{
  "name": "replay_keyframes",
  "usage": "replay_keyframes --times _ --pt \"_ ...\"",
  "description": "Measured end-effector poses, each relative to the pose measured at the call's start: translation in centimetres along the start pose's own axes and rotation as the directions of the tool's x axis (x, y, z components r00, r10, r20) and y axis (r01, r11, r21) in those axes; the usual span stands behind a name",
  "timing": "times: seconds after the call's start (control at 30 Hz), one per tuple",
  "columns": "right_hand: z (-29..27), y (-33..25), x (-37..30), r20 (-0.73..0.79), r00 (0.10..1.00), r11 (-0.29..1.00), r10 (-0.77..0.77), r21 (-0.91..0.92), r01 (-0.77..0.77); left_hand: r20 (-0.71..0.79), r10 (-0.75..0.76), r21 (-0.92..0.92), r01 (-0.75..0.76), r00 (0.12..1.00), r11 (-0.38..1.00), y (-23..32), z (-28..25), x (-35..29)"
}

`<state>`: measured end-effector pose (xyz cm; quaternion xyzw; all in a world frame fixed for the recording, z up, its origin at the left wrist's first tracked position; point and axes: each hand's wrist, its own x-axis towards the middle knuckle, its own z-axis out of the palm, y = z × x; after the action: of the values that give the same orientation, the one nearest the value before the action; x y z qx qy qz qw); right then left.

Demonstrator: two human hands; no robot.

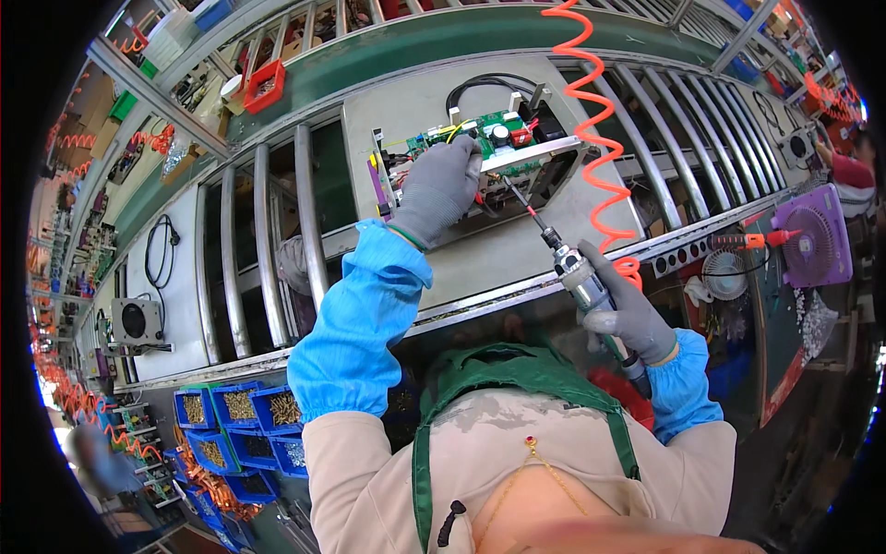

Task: Assembling an electronic unit inside a metal chassis using a pneumatic screwdriver.

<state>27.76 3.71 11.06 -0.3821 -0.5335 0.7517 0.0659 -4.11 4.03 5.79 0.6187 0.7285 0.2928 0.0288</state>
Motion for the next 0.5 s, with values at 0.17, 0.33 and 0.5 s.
replay_keyframes --times 0.17,0.33,0.5 --pt "-1.9 -0.3 0.2 0.065 0.998 0.998 0.018 -0.067 -0.014 -0.012 -0.005 0.005 0.005 1.000 1.000 0.0 0.3 0.1" --pt "-2.6 -0.1 0.5 0.097 0.995 0.994 -0.010 -0.106 0.020 -0.024 0.009 0.015 -0.008 1.000 1.000 -0.1 0.4 0.0" --pt "-2.8 -0.4 0.6 0.115 0.993 0.995 0.018 -0.101 -0.006 -0.051 0.022 0.013 -0.021 0.998 1.000 -0.3 0.6 -0.1"
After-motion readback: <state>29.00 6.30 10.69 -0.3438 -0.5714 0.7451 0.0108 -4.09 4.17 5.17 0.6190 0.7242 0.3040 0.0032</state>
